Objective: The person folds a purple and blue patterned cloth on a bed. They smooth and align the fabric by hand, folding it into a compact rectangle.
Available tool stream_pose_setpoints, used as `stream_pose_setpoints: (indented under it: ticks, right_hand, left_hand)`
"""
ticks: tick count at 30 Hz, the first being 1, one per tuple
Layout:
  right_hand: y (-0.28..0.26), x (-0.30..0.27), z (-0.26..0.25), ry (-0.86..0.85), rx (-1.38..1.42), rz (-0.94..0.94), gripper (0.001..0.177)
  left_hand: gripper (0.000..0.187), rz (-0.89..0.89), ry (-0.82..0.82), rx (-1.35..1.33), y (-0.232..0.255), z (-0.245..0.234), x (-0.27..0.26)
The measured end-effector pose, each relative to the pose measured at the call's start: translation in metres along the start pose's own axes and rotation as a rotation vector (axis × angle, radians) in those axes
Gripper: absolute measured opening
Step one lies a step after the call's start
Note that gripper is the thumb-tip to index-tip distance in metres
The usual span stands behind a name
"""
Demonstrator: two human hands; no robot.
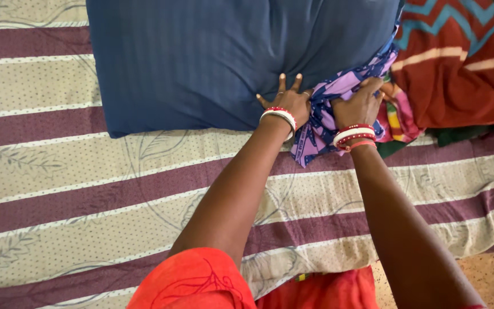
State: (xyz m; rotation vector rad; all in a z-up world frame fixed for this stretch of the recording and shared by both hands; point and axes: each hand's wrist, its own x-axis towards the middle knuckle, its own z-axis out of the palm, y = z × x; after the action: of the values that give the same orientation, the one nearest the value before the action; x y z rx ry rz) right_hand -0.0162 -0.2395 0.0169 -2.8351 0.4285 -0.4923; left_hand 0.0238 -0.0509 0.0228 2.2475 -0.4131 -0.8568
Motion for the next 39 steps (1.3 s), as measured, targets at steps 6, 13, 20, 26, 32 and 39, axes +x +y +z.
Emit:
stream_pose_setpoints:
  ticks: [6,13,20,26,32,39]
  right_hand:
    - [-0.003,0.009,0.004,-0.152,-0.163,0.064,0.105]
    - [0.008,0.021,0.006,-0.115,-0.262,-0.236,0.099]
    - [0.049,0.027,0.002,-0.083,-0.211,-0.387,0.058]
    - [0.097,0.043,-0.025,-0.056,-0.083,-0.299,0.044]
    - [0.119,0.067,-0.06,0.014,0.087,-0.258,0.041]
    - [0.116,0.108,-0.112,0.214,0.266,-0.263,0.032]
  left_hand:
    - [0.046,-0.03,-0.006,0.009,-0.001,0.003,0.005]
    - [0.049,-0.11,0.055,0.035,0.01,0.007,0.005]
    - [0.053,-0.158,0.291,0.092,0.035,0.027,0.002]
    - [0.055,-0.088,0.487,0.134,0.076,0.053,0.012]
    - [0.091,0.074,0.542,0.128,0.113,0.051,0.019]
    - [0.106,0.194,0.544,0.137,0.135,0.038,0.032]
